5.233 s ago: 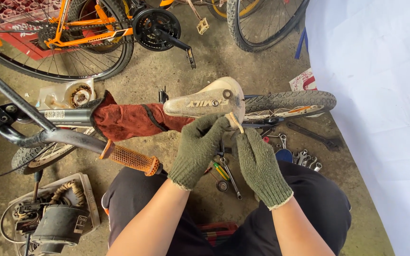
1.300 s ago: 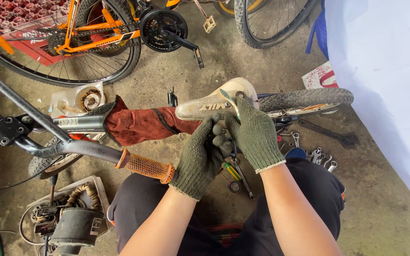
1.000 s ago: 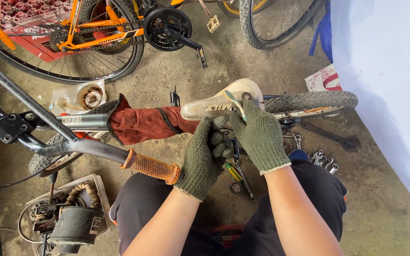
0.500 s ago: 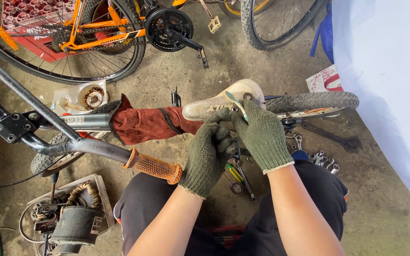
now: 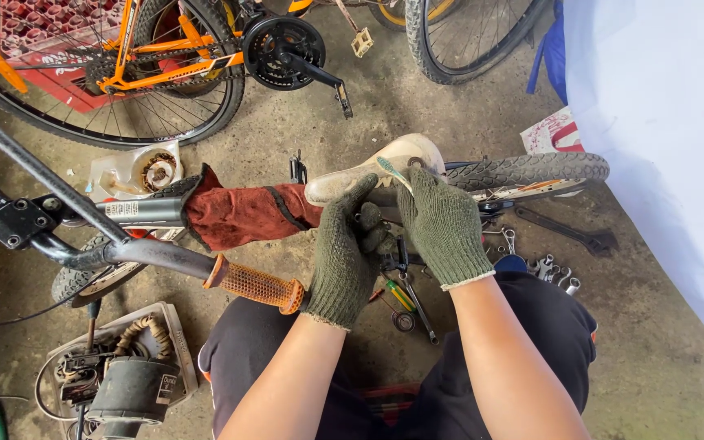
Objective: Scrubbing a bicycle seat with a toothbrush to remove dirt and grime.
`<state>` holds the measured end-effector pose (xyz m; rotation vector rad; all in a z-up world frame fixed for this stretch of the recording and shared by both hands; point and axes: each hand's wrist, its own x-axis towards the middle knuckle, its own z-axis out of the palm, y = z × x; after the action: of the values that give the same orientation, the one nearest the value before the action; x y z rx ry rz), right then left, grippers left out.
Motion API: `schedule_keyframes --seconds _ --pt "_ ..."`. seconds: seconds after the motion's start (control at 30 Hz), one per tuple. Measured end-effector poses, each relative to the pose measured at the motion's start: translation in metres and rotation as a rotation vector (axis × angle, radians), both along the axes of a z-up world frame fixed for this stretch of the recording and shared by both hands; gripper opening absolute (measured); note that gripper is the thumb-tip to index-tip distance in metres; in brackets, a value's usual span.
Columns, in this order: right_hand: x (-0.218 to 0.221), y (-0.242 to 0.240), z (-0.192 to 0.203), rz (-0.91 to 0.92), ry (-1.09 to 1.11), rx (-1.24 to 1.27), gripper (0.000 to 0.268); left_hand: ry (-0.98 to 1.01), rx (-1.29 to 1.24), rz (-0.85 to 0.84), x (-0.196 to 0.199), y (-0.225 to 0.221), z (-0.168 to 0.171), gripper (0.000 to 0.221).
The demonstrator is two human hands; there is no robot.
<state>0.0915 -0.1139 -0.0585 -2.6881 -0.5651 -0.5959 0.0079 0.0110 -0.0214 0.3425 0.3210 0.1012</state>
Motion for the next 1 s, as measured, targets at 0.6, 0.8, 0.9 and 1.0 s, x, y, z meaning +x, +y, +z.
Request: schedule_keyframes --seconds 0.6,0.8,0.9,1.0 --pt "-0.009 -0.059 0.041 0.177 0.663 1.281 0.02 -0.166 0.849 0.175 0.024 -0.02 0.036 0.054" --pt "-0.024 -0.049 0.064 0.123 0.883 1.442 0.026 -0.181 1.53 0.023 0.023 -0.033 0.04 0.068" --pt "-0.02 -0.041 0.077 0.141 0.758 1.087 0.014 -0.158 0.755 0.04 0.028 -0.031 0.031 0.057" --pt "-0.032 -0.031 0.087 0.149 0.61 0.828 0.029 -0.058 1.057 -0.052 0.032 -0.022 0.032 0.055"
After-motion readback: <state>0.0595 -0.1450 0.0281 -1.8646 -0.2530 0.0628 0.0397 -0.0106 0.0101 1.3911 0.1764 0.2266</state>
